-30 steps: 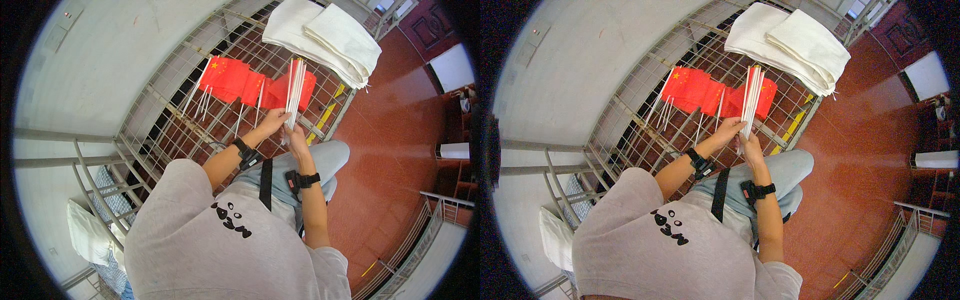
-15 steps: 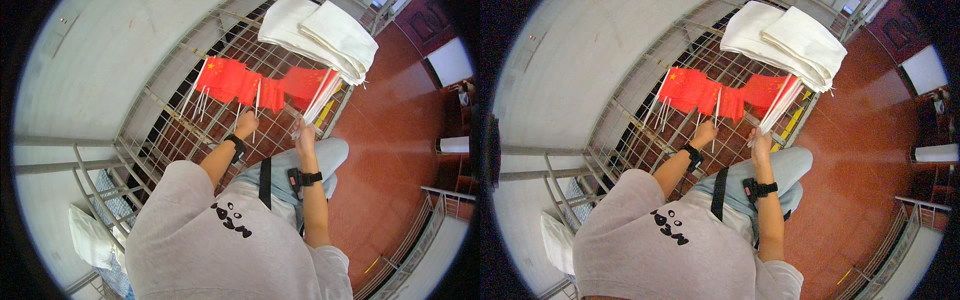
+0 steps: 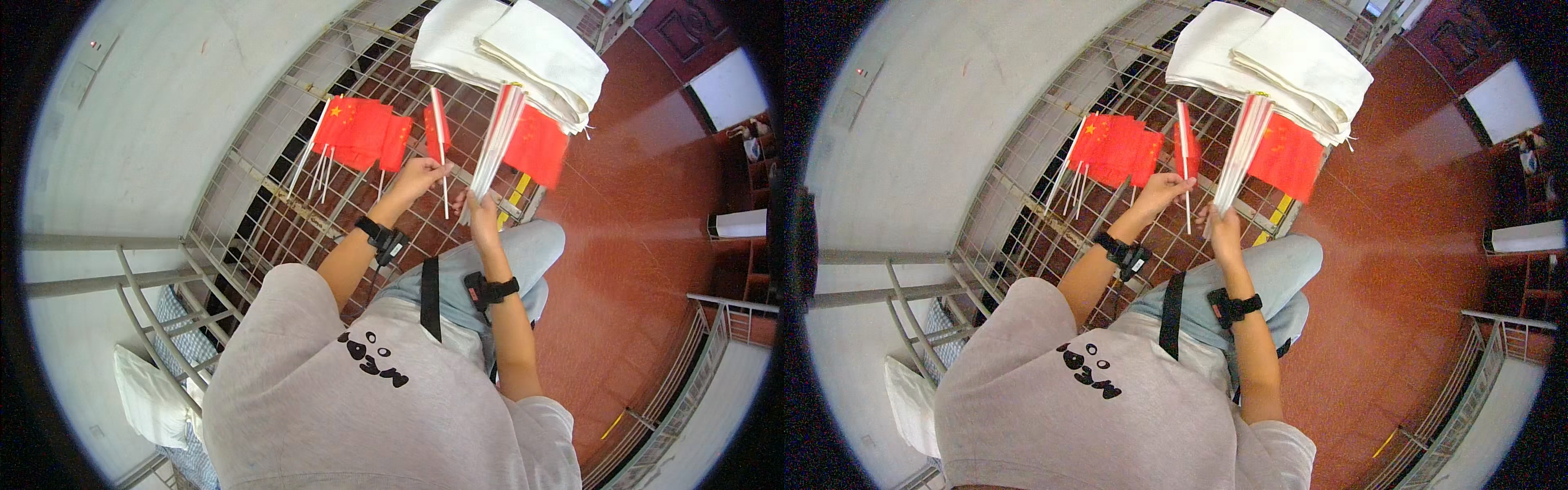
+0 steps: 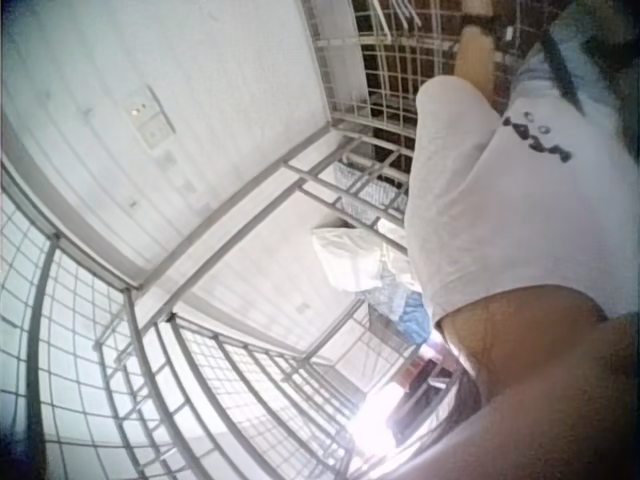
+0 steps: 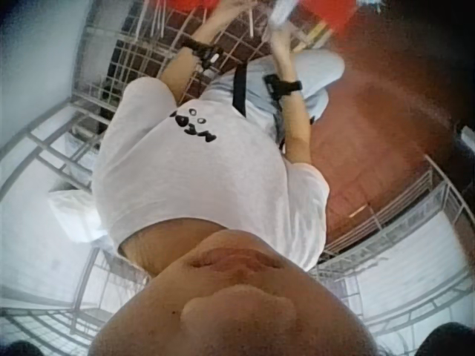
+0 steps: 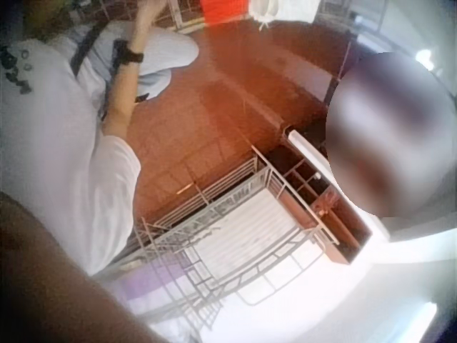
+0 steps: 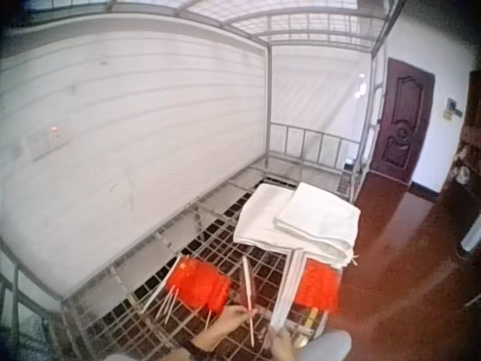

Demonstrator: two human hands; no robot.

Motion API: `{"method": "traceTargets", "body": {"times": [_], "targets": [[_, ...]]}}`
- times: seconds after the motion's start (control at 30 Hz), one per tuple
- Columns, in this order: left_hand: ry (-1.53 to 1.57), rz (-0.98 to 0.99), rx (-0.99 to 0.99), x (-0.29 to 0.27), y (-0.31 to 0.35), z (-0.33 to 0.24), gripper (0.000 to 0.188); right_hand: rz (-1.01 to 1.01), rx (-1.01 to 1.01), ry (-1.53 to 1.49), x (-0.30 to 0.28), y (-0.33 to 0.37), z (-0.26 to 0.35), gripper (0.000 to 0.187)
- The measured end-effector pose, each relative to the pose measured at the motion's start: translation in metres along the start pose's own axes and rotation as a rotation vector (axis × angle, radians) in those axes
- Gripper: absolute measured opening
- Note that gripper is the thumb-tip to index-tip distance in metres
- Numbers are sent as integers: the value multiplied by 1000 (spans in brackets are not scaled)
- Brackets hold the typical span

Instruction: The person assembles small red flags with yellow stars by attaching them to white sticks. They repeatedly pick up a flag and a stick, insert the stick into the flag, and place the completed flag on a wire rack. The person then gathers the finished flags and places them into a wooden cabinet.

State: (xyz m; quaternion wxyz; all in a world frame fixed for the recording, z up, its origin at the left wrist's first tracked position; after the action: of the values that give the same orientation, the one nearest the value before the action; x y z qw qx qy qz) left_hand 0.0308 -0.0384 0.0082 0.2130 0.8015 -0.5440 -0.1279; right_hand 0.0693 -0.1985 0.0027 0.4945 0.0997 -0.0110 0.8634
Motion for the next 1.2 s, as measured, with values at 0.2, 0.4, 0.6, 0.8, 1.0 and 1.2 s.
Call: {"method": "traceTargets", "body": {"times": [0.2,0.4,0.6,0.8,1.0,1.2], "targets": [[151,72,-136,23,12,-9,23,165,50,-103,17,8,12,17],[9,-13,34,24,15,-4,21,246,165,-142,11,14,15,12],[-465,-340,69,-15,5,18,35,200,174,-178,4,9,9,12],[-861,-679,-180,-83,-1,81,27,-93,52,-349,-14,0,-3,10],[-981,-651,-249,-81,-3,91,18,-181,54,-375,-25,-3,-7,10],[-635,-599,26,-76,5,65,18,-204,35,-365,-22,0,1,9]]}}
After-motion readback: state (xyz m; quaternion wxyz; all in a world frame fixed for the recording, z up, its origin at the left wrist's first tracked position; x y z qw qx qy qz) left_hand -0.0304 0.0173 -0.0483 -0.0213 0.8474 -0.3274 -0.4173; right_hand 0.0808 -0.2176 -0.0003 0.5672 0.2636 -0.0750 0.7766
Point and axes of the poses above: each hand's wrist, its own y-axis away from the middle knuckle, its own x-axis out of the palm, z = x × y, the point moved 2 cm from there along -y, towards the middle knuckle, and after that the axes turned 12 degrees about -x, right-handed, at the moved point
